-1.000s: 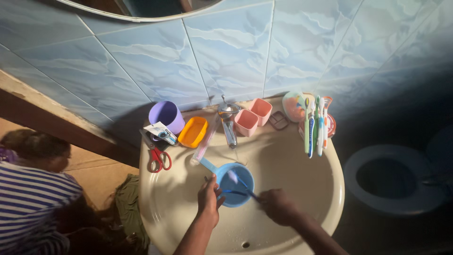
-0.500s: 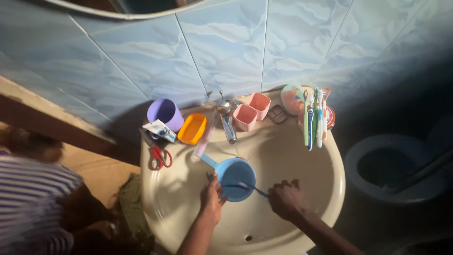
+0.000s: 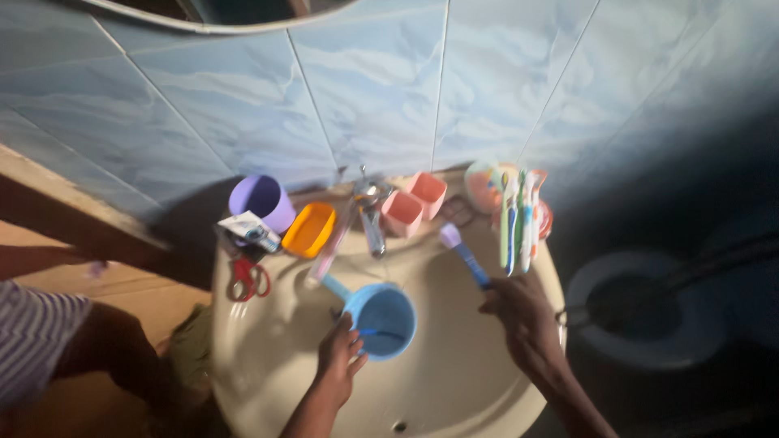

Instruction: The person organizes items on a bathroom sink, moving a phone and scissors aside, then rinsing and arranging multiple toothbrushes and a small container on the sink ledge.

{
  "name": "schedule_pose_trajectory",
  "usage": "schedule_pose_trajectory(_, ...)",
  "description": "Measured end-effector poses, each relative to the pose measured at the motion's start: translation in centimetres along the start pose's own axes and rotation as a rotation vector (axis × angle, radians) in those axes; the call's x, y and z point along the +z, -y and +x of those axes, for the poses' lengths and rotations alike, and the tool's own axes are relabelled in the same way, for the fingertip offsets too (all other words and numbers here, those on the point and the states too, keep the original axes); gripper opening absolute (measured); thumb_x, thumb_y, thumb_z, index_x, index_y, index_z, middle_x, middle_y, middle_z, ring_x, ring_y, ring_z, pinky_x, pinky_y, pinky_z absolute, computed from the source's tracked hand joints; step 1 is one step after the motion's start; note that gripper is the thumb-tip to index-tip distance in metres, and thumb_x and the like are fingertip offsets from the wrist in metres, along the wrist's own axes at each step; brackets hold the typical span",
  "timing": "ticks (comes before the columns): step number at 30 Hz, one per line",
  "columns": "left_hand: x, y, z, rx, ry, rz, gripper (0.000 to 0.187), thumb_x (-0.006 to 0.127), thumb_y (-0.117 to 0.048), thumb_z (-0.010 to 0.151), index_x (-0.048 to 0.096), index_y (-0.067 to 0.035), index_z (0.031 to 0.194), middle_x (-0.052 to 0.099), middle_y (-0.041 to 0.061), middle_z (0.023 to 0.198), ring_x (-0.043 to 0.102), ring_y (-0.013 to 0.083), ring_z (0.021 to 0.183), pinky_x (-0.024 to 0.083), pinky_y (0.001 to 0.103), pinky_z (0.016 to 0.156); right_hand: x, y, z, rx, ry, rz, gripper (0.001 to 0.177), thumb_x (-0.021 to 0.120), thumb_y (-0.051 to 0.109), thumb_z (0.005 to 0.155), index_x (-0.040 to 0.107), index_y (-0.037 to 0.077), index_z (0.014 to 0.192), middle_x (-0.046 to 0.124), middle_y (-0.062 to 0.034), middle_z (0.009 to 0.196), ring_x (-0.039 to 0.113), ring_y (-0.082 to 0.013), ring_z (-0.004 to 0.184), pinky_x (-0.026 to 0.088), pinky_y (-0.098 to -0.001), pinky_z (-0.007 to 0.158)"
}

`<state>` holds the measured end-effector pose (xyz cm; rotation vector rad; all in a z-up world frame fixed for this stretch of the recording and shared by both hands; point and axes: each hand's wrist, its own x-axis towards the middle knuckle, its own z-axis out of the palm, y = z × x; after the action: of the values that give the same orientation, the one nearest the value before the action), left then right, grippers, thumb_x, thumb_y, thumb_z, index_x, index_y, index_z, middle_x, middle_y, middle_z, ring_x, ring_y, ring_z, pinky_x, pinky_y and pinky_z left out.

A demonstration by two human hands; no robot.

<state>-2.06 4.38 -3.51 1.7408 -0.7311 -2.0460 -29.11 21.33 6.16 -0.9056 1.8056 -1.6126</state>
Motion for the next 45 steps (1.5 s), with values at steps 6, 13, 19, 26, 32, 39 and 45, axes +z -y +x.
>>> schedule_pose_trajectory(6,0.2,-0.2,-0.1,0.004,-0.014,0.021,0.071,0.056,-0.052,0.089,0.043,-0.010,0.145,0.048,0.015,0.141,0.047,0.0296,0.132,0.045,0.045,0.102,-6.1,2.4,3.3,-0.289,-0.405,-0.274,0.026,0.056,0.011,0.102,0.061,-0.008,0.117,0.068,-0.0147,0.101,0.064,-0.0184,0.090,0.051,-0.0328,0.080)
schedule_pose_trajectory(13,0.5,-0.9,-0.8,0.030,-0.074,-0.011,0.060,0.059,-0.051,0.088,0.056,-0.009,0.131,0.057,0.010,0.124,0.057,0.0232,0.110,0.052,0.040,0.084,-6.3,3.7,7.5,0.245,-0.565,-0.015,0.024,0.069,0.011,0.088,0.069,-0.005,0.106,0.069,-0.0097,0.080,0.059,-0.0119,0.061,0.046,-0.0261,0.054)
schedule_pose_trajectory(19,0.2,-1.2,-1.9,0.033,-0.084,-0.053,0.058,0.059,-0.052,0.088,0.058,-0.009,0.127,0.058,0.008,0.119,0.058,0.0222,0.107,0.052,0.040,0.083,-6.0,-0.1,8.8,0.236,-0.500,-0.052,0.020,0.070,0.009,0.089,0.071,-0.006,0.103,0.066,-0.0102,0.077,0.056,-0.0113,0.060,0.044,-0.0258,0.052)
schedule_pose_trajectory(26,-0.4,-0.9,-2.4,0.017,-0.089,-0.019,0.055,0.057,-0.052,0.088,0.057,-0.010,0.125,0.061,0.008,0.120,0.058,0.0231,0.111,0.049,0.042,0.088,-5.5,-2.0,9.1,0.246,-0.512,0.057,0.020,0.072,0.007,0.087,0.069,-0.007,0.101,0.066,-0.0074,0.078,0.056,-0.0093,0.061,0.045,-0.0241,0.053)
schedule_pose_trajectory(32,-0.3,-1.3,-2.3,0.044,-0.061,-0.017,0.055,0.056,-0.051,0.089,0.057,-0.009,0.125,0.060,0.009,0.119,0.058,0.0231,0.112,0.049,0.042,0.088,-5.2,-0.4,8.9,0.323,-0.572,-0.001,0.020,0.072,0.007,0.086,0.070,-0.006,0.101,0.067,-0.0068,0.078,0.056,-0.0092,0.060,0.044,-0.0253,0.051)
schedule_pose_trajectory(39,-0.1,-1.1,-2.0,0.036,-0.063,-0.009,0.054,0.057,-0.050,0.088,0.058,-0.011,0.125,0.059,0.007,0.120,0.058,0.0224,0.109,0.049,0.040,0.084,-5.7,-1.1,9.1,0.281,-0.529,-0.036,0.017,0.070,0.005,0.086,0.072,-0.005,0.099,0.062,-0.0055,0.071,0.050,-0.0091,0.056,0.040,-0.0248,0.048)
schedule_pose_trajectory(45,-0.3,-1.3,-2.5,0.022,-0.077,0.011,0.055,0.056,-0.052,0.088,0.058,-0.012,0.126,0.060,0.007,0.121,0.058,0.0219,0.109,0.051,0.040,0.085,-5.8,-2.0,8.9,0.276,-0.592,0.074,0.019,0.071,0.008,0.089,0.070,-0.006,0.102,0.059,-0.0058,0.070,0.049,-0.0109,0.054,0.038,-0.0256,0.047)
